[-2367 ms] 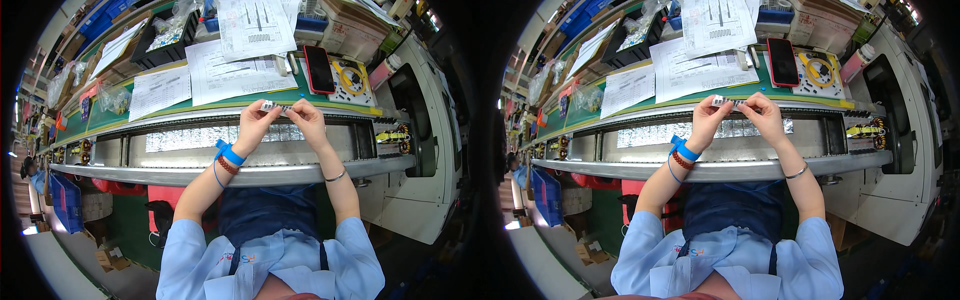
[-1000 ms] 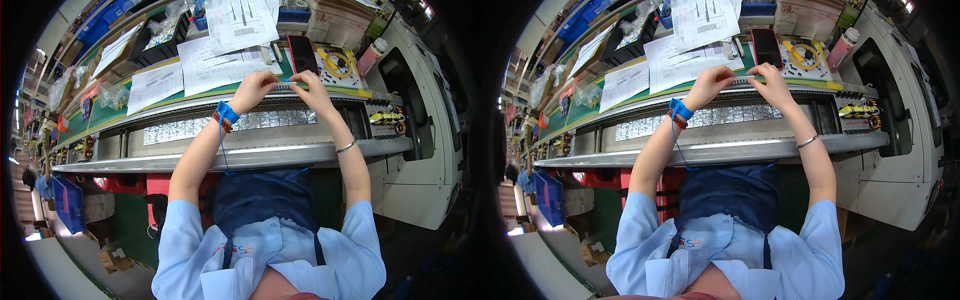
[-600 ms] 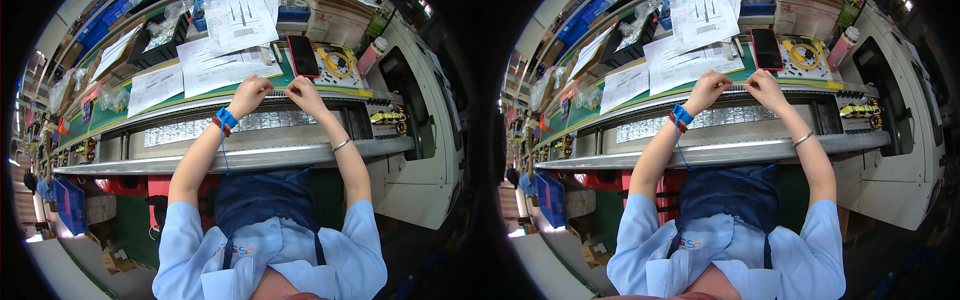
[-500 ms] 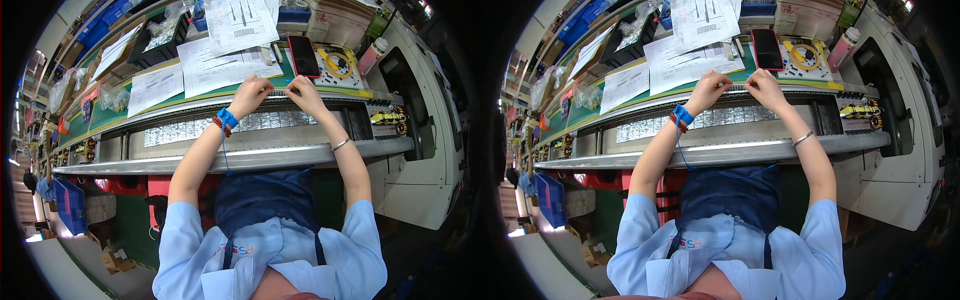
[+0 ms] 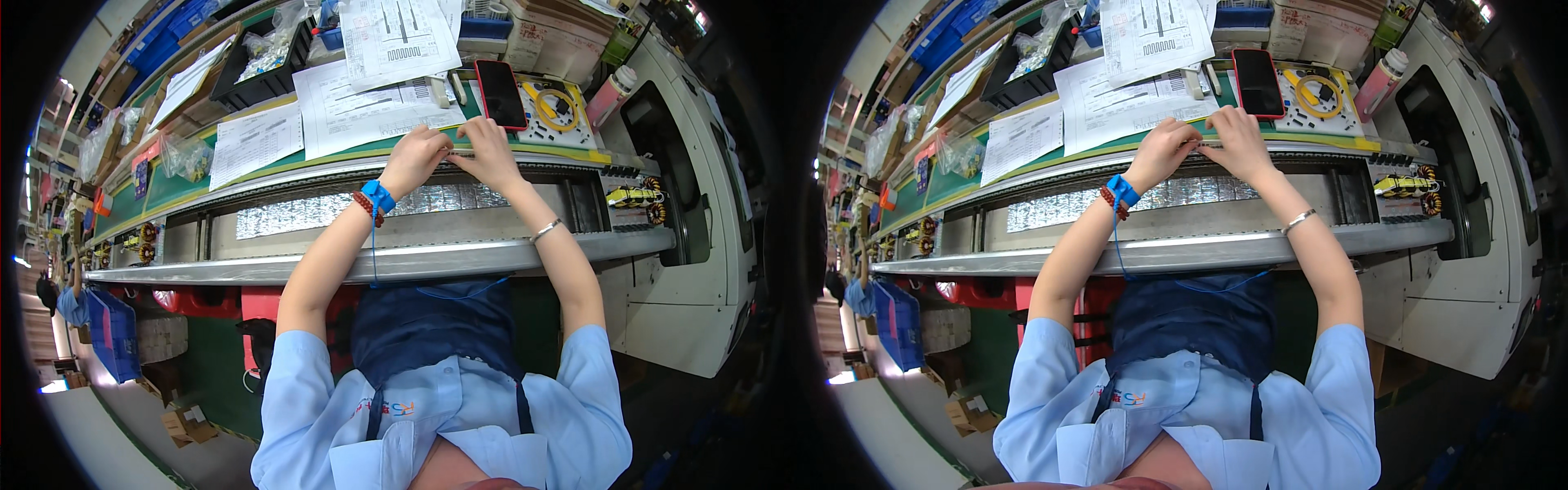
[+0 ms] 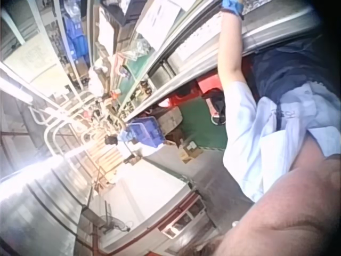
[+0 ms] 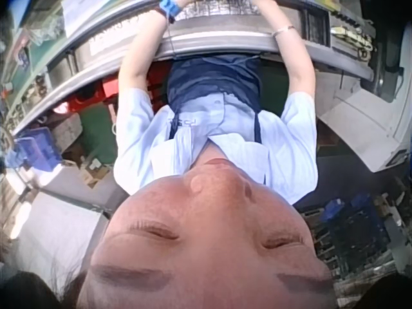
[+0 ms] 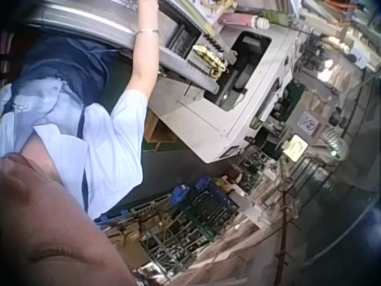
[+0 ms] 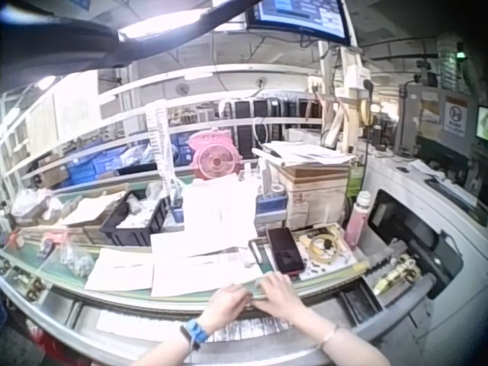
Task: The person sorts small electronic components, including resistors and capacitors, from a plastic bag onto a workbench. They then gather the components and place them back into the bag, repeating the process of emptying and repacking the bag multiple times.
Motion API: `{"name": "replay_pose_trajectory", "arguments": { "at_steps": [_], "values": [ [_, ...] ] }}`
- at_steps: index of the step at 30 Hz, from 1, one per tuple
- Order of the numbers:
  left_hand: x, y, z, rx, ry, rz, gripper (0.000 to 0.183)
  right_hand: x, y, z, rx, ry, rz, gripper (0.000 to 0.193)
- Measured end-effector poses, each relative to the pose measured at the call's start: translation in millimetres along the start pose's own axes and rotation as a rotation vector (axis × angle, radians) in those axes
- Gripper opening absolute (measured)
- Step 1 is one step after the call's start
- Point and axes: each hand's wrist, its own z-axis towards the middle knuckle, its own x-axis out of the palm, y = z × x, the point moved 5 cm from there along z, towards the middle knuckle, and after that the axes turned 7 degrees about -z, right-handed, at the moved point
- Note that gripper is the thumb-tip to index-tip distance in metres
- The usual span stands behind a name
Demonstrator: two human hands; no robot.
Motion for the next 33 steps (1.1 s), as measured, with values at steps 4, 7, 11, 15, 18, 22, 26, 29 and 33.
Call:
{"name": "replay_pose_trajectory", "arguments": {
  "at_steps": [4, 7, 11, 15, 18, 22, 26, 29, 33],
  "values": [
    [1.2, 1.7, 0.7, -0.001, -0.004, -0.015, 0.006, 0.4, 12.4, 4.6, -0.071, -0.001, -0.058, 0.037],
    [1.6, 1.3, 1.0, 0.001, -0.001, 0.003, 0.006, -10.3, 2.0, -4.1, -0.087, 0.015, -0.116, 0.036],
    [2.4, 4.1, -0.6, -0.064, -0.001, -0.029, 0.008, -29.0, -34.3, -27.4, 0.009, 0.041, -0.198, 0.036],
    [-8.4, 7.0, -1.8, -0.139, -0.167, -0.123, 0.007, -47.5, -48.0, -44.0, 0.119, 0.020, -0.189, 0.030],
    [-24.6, 1.2, -3.1, -0.261, -0.343, -0.283, 0.009, -51.2, -43.3, -57.3, 0.272, 0.060, 0.115, 0.026],
    [-4.0, -36.4, -4.1, -0.512, -0.211, -0.784, 0.017, -67.2, -15.8, -85.5, 0.544, 0.093, 0.780, 0.043],
    [26.4, -111.6, -12.2, -0.299, 0.127, -0.648, 0.012, -102.0, 10.6, -120.6, 0.587, -0.064, 1.233, 0.038],
    [48.0, -149.2, -20.9, -0.256, 0.227, -0.692, 0.015, -127.1, 15.7, -186.8, 0.797, 0.017, 1.148, 0.016],
    [58.0, -160.1, -29.1, -0.216, 0.260, -0.664, 0.015, -161.8, 0.5, -320.0, 1.237, 0.033, 0.971, 0.014]
  ]
}}
